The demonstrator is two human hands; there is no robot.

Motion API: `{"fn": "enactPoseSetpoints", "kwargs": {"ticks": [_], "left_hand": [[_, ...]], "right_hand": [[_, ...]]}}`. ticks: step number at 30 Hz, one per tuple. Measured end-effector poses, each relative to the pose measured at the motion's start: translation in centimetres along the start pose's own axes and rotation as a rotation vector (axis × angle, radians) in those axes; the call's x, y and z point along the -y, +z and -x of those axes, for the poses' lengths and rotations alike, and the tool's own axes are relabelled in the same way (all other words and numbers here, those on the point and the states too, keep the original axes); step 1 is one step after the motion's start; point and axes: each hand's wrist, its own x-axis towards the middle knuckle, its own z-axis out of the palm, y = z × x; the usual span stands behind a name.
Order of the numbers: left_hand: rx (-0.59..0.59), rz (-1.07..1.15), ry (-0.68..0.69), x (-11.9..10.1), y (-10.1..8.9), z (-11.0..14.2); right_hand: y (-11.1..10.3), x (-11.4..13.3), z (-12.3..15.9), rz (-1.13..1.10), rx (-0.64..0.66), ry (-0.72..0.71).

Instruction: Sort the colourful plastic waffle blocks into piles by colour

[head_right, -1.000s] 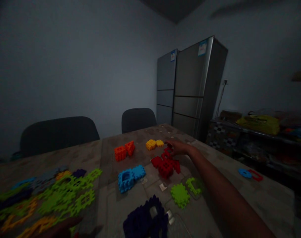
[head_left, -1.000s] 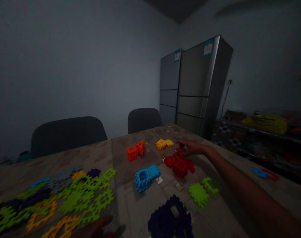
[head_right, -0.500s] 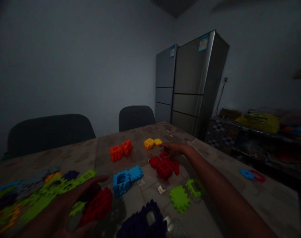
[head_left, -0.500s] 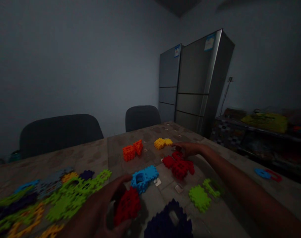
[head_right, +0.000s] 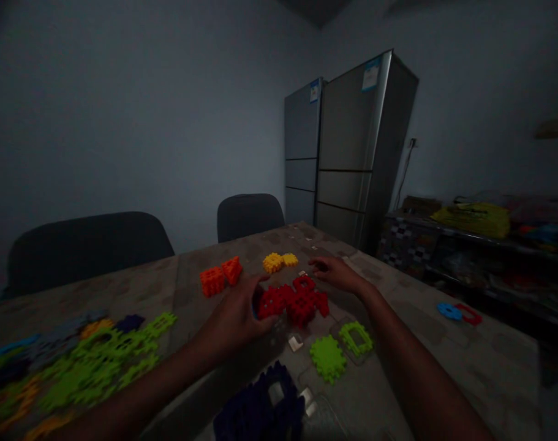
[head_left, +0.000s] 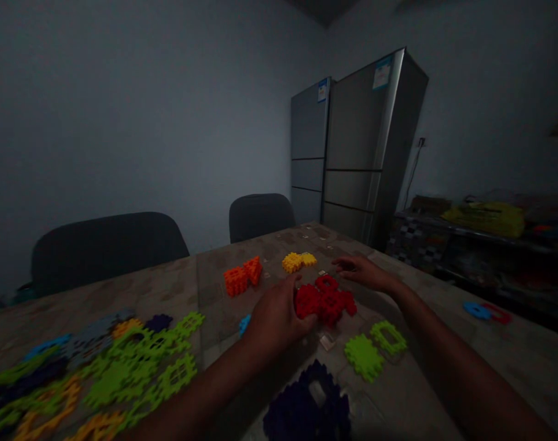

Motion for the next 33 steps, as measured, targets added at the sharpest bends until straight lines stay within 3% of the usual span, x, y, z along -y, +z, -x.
{"fn": "enactPoseSetpoints", "kwargs": {"ticks": [7,16,22,26,33], "left_hand": [[0.029,-0.040,-0.006,-2.1,4.5,-3.6],[0.056,-0.052,-0.040,-2.7,5.5,-4.6],[0.053,0.098,-0.082,-0.3,4.5,-3.9],[0.104,0.233,-0.137,2.1,4.0,-2.8],[0.180,0.572,-0.122,2.9,5.5,-1.6]], "right_hand": [[-0.7,1.0,0.3,-0.059,-0.065,-0.035],[-0.7,2.6,0.3,-0.024,-0.005,-0.023],[-1.7,5.1,1.8,-0.032,0.193,-0.036],[-1.1,7.1,2.2,0.100,0.333,-0.095],[0.7,9.4,1.9,0.266,0.419,-0.101]]}}
